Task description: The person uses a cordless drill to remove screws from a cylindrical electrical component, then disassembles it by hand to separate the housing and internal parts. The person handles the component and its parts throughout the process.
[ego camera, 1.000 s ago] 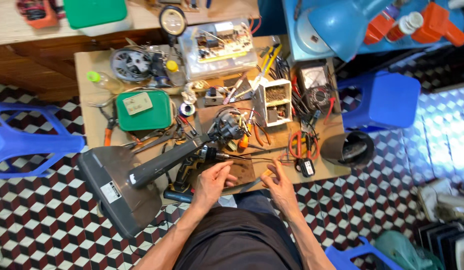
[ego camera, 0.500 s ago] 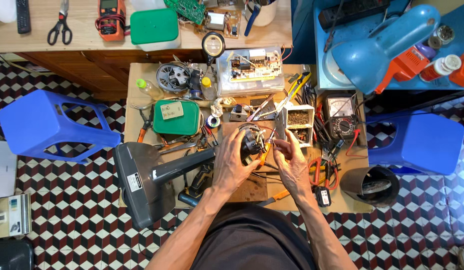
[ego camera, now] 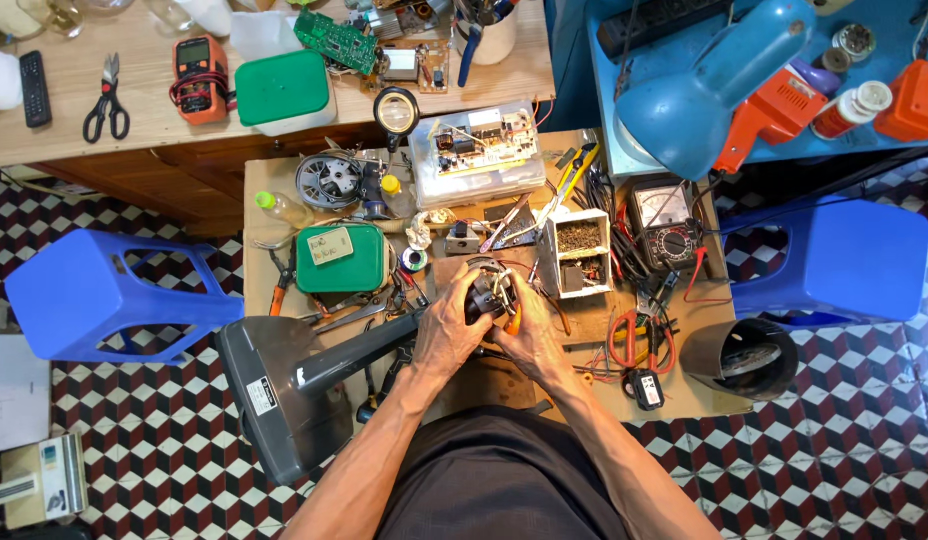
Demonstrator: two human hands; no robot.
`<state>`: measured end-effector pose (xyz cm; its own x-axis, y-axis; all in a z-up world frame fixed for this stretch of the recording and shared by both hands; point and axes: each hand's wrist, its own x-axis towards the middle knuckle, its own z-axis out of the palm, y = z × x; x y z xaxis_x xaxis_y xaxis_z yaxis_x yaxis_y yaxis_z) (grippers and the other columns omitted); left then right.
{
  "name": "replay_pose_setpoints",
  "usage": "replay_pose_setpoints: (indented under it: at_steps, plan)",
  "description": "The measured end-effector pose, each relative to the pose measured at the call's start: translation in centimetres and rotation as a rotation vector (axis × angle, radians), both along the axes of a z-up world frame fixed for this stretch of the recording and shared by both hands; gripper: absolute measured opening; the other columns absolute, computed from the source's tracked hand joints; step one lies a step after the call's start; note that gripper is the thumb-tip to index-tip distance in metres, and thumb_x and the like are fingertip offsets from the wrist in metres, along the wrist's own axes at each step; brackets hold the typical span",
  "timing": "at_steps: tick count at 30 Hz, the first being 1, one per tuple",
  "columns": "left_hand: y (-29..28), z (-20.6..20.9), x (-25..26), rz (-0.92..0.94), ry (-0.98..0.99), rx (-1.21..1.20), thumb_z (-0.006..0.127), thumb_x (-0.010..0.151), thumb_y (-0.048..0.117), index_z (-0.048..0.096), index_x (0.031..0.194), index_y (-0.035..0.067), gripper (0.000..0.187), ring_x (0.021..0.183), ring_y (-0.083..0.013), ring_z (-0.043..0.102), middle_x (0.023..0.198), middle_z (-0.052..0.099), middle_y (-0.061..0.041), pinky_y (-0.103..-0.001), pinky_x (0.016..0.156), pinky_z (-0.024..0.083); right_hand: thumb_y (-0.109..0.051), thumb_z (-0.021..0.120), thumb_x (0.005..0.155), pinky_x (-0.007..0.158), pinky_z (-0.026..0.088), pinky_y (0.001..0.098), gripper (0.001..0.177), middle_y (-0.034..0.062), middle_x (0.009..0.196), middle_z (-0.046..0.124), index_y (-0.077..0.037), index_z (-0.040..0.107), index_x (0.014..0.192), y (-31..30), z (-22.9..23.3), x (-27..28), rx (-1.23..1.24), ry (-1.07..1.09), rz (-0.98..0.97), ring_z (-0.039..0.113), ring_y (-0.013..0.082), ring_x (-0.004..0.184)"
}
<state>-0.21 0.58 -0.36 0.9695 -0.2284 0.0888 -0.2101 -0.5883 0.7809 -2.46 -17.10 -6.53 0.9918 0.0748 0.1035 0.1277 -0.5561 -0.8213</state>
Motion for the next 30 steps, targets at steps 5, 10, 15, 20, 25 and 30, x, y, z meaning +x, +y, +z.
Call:
replay_pose_setpoints:
  at_steps: [5,10,15,20,25,30]
  plan:
    - [0.0,0.3,0.4,-0.031,-0.077,-0.017,0.078,0.079,0.015,0.049,0.133,0.005,0.062,0.117,-0.0429,0.067,0.144,0.057,-0.025,-0.044,0.098,0.056,-0.002,0.080,0.070,0.104,0.049,0.0439,0.089,0.0245,0.138,0.060,0.002,0.040,0.149,1.1,0.1,0.3,0.038,-0.126,-0.047,0.060,0.0380,0.126]
    - [0.2,0.4,0.6,-0.021,-0.004,0.046,0.077,0.079,0.022,0.051,0.131,0.009,0.060,0.103,-0.0387,0.073,0.126,0.071,-0.020,-0.044,0.090,0.060,-0.005,0.083,0.070,0.100,0.053,0.0418,0.089,0.0225,0.135,0.063,0.001,0.042,0.148,1.0,0.9,0.1,0.017,-0.123,-0.051,0.064,0.0359,0.120]
    - [0.2,1.0,1.1,-0.041,0.162,0.134,0.074,0.084,0.028,0.050,0.136,0.014,0.059,0.093,-0.0303,0.077,0.114,0.075,-0.015,-0.039,0.085,0.064,-0.008,0.086,0.067,0.103,0.052,0.0413,0.093,0.0236,0.137,0.061,0.001,0.042,0.148,0.9,1.4,0.2,0.016,-0.118,-0.058,0.064,0.0350,0.122]
    - [0.7,1.8,1.2,-0.074,0.094,0.116,0.079,0.081,0.029,0.052,0.137,0.014,0.064,0.103,-0.0311,0.074,0.124,0.070,-0.014,-0.042,0.089,0.062,-0.009,0.081,0.072,0.103,0.052,0.0413,0.086,0.0228,0.137,0.060,0.001,0.041,0.148,1.3,1.8,0.2,0.021,0.020,-0.074,0.062,0.0352,0.124]
    - [4.0,1.9,0.8,-0.066,-0.112,0.049,0.093,0.065,0.033,0.042,0.146,0.003,0.100,0.125,-0.0412,0.057,0.138,0.057,-0.025,-0.050,0.105,0.046,-0.020,0.086,0.076,0.103,0.045,0.0476,0.085,0.0299,0.136,0.055,0.006,0.041,0.144,-0.4,5.5,-1.4,-0.168,0.008,0.001,0.054,0.0428,0.125]
    - [5.5,-0.2,0.2,-0.028,0.042,0.124,0.094,0.064,0.030,0.044,0.146,0.009,0.098,0.125,-0.0384,0.060,0.135,0.061,-0.019,-0.048,0.106,0.048,-0.023,0.072,0.091,0.108,0.052,0.0408,0.056,0.0169,0.134,0.064,-0.007,0.055,0.141,-1.1,10.8,-2.2,-0.241,0.049,-0.067,0.064,0.0309,0.126]
